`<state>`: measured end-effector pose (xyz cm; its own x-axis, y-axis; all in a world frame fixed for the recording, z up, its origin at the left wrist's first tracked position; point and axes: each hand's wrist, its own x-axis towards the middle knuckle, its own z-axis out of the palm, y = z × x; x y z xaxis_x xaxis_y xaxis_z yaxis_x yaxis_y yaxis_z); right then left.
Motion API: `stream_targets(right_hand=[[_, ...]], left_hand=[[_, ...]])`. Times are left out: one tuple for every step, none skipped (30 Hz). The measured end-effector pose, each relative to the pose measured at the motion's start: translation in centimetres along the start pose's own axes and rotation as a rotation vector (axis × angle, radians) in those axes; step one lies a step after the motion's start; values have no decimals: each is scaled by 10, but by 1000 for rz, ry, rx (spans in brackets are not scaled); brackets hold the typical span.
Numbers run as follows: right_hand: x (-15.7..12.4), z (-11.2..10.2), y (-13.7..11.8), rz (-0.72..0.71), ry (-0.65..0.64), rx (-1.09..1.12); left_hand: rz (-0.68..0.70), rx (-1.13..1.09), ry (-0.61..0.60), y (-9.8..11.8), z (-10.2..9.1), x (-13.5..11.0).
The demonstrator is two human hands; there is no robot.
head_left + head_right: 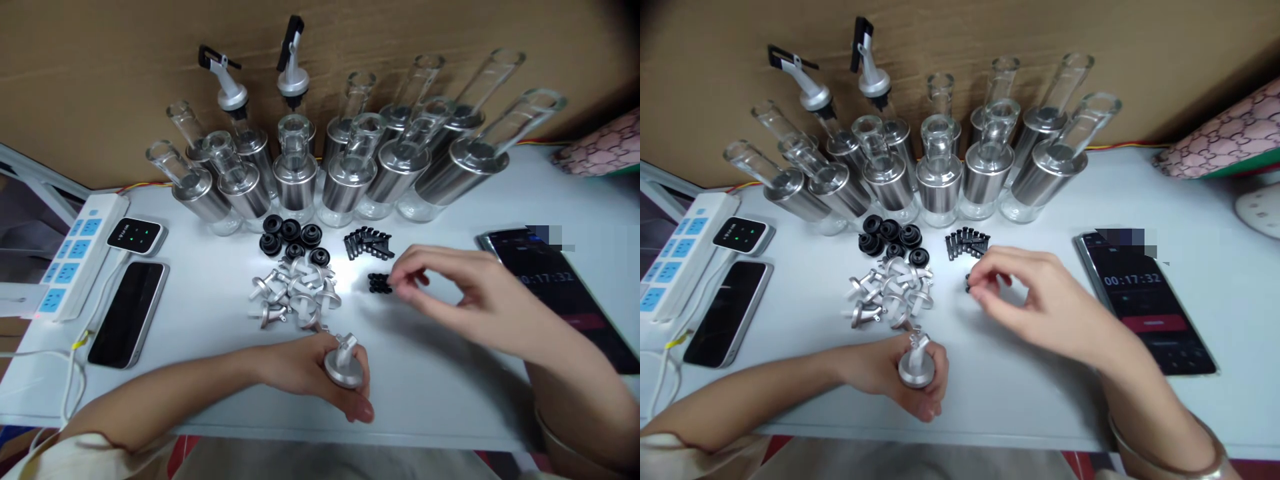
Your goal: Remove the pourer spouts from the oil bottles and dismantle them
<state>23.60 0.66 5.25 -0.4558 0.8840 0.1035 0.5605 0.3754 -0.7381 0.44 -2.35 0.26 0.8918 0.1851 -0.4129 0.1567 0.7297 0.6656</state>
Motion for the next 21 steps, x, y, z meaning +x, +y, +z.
stream_targets(right_hand=[[0,4,-6,-34,-75,85],[-1,9,-10,-64,-149,158],[-1,15,-14,-85,-212,218],[-2,20,-17,-101,-261,262],[-3,24,-19,-108,-295,289],[-3,28,-20,-112,-320,306],[-4,31,-21,-116,-334,314],[-4,32,-22,-121,-338,316],[-3,33,-22,-129,-333,316],[-3,32,-22,-140,-322,315],[-2,32,-22,-149,-312,316],[-2,31,-21,-155,-305,317],[-1,31,-21,-158,-303,320],[0,31,-21,-159,-305,319],[0,31,-20,-162,-297,312],[0,32,-20,-167,-270,289],[0,32,-20,-172,-209,242],[-1,33,-20,-189,-117,178],[-1,34,-19,-220,-14,112],[-2,36,-19,-267,85,59],[-2,37,-19,-323,164,31]], left_hand=[[3,13,-9,0,-1,0],[8,32,-20,0,-1,0],[16,54,-34,0,-2,0],[24,78,-49,1,-2,0],[33,96,-65,1,-3,0],[43,107,-79,2,-4,0],[50,111,-92,2,-4,0],[54,111,-101,3,-5,0],[59,106,-105,3,-6,0],[58,94,-110,4,-6,0],[57,74,-119,5,-6,0],[61,46,-137,6,-4,0],[76,6,-156,6,-2,0],[97,-47,-169,7,1,-1],[121,-108,-176,8,5,-2],[150,-168,-167,9,9,-3],[174,-220,-139,10,13,-4],[202,-256,-106,10,17,-6],[234,-274,-64,9,21,-7],[269,-277,-20,9,23,-8],[307,-269,32,9,25,-9]])
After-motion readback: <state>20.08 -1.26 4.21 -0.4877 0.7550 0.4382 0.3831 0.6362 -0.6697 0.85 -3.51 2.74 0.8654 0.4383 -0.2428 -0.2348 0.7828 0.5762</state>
